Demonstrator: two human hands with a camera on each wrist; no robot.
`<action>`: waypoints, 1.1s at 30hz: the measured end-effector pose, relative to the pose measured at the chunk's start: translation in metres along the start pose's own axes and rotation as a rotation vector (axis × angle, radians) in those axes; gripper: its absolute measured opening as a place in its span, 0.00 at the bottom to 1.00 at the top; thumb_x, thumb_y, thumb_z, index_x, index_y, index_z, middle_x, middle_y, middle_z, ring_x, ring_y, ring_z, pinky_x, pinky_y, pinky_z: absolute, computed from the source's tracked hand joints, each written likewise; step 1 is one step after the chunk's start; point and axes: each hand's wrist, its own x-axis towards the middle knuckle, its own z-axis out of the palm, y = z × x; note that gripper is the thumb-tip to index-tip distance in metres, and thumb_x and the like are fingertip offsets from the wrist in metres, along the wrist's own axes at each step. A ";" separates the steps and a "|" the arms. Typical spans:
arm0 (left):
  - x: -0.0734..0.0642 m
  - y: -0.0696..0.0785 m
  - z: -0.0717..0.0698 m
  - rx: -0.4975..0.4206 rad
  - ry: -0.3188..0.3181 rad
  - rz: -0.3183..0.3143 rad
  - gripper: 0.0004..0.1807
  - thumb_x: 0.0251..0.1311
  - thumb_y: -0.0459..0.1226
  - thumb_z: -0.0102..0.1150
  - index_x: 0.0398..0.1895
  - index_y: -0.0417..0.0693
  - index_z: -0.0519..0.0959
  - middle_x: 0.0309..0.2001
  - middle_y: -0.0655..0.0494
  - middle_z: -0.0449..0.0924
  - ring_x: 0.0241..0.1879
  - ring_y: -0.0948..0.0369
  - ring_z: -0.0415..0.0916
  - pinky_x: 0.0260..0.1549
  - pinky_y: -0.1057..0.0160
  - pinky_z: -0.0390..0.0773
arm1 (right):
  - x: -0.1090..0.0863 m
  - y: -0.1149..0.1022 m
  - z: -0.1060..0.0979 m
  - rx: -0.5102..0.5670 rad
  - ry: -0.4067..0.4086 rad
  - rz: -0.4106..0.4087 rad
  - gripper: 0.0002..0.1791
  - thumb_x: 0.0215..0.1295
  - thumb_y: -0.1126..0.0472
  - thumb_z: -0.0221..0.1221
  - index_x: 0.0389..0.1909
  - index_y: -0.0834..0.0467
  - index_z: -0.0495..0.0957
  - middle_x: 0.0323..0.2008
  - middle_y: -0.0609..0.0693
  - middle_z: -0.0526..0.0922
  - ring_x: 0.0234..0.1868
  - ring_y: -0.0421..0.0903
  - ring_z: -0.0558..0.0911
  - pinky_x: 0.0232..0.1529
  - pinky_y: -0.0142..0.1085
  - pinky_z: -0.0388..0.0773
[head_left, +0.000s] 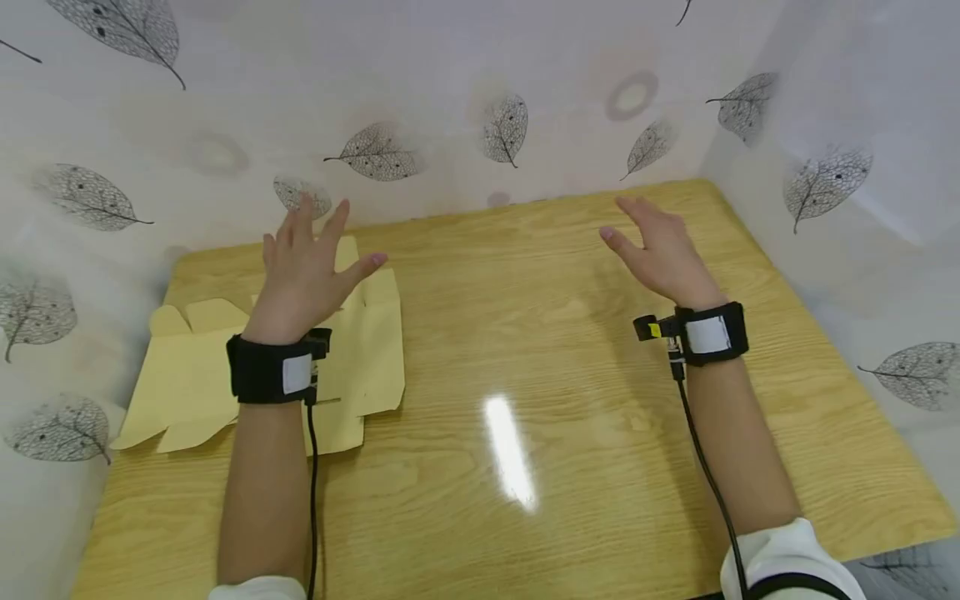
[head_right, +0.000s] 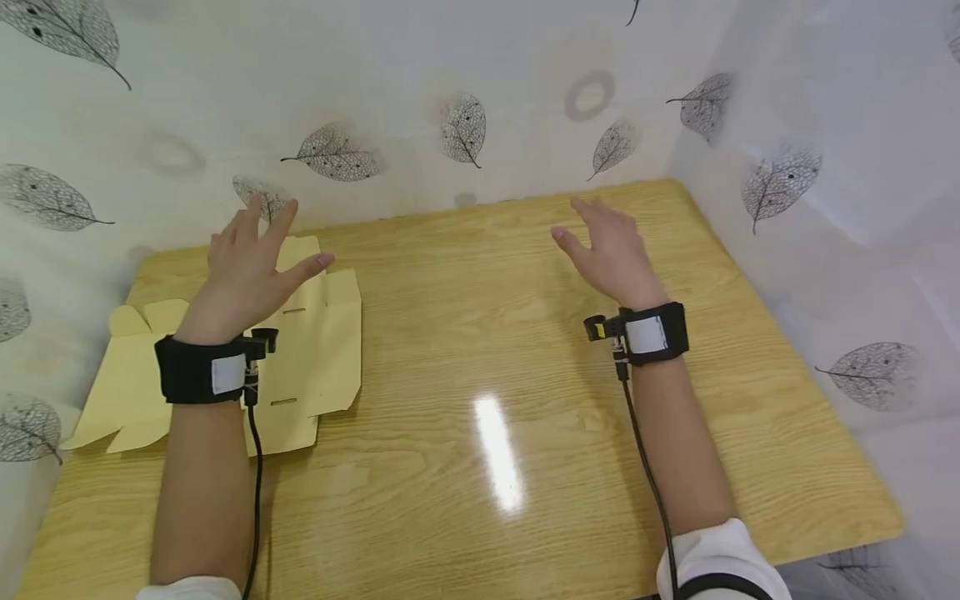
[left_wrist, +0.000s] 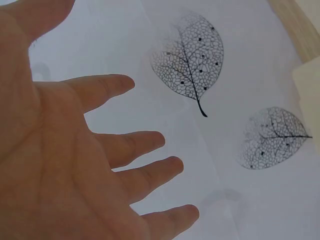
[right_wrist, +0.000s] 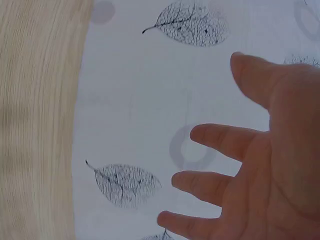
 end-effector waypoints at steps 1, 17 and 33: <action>-0.001 0.000 0.000 0.000 -0.005 0.002 0.52 0.73 0.68 0.47 0.87 0.54 0.42 0.85 0.34 0.23 0.83 0.30 0.28 0.75 0.21 0.28 | 0.001 -0.007 0.010 0.048 -0.029 -0.025 0.40 0.82 0.37 0.45 0.84 0.55 0.54 0.79 0.68 0.62 0.79 0.70 0.62 0.79 0.68 0.56; 0.002 0.007 0.002 0.005 -0.034 0.021 0.47 0.77 0.63 0.47 0.86 0.48 0.47 0.85 0.31 0.34 0.81 0.26 0.38 0.76 0.22 0.31 | -0.044 -0.137 0.215 0.989 -1.098 0.111 0.29 0.86 0.50 0.47 0.82 0.49 0.57 0.62 0.62 0.83 0.37 0.50 0.92 0.38 0.41 0.91; 0.008 0.003 0.004 -0.003 -0.144 0.031 0.44 0.79 0.60 0.44 0.87 0.50 0.44 0.84 0.30 0.36 0.83 0.29 0.36 0.78 0.25 0.39 | 0.006 -0.092 0.137 0.640 -0.396 -0.014 0.23 0.79 0.66 0.52 0.71 0.58 0.75 0.73 0.55 0.76 0.42 0.47 0.83 0.53 0.43 0.88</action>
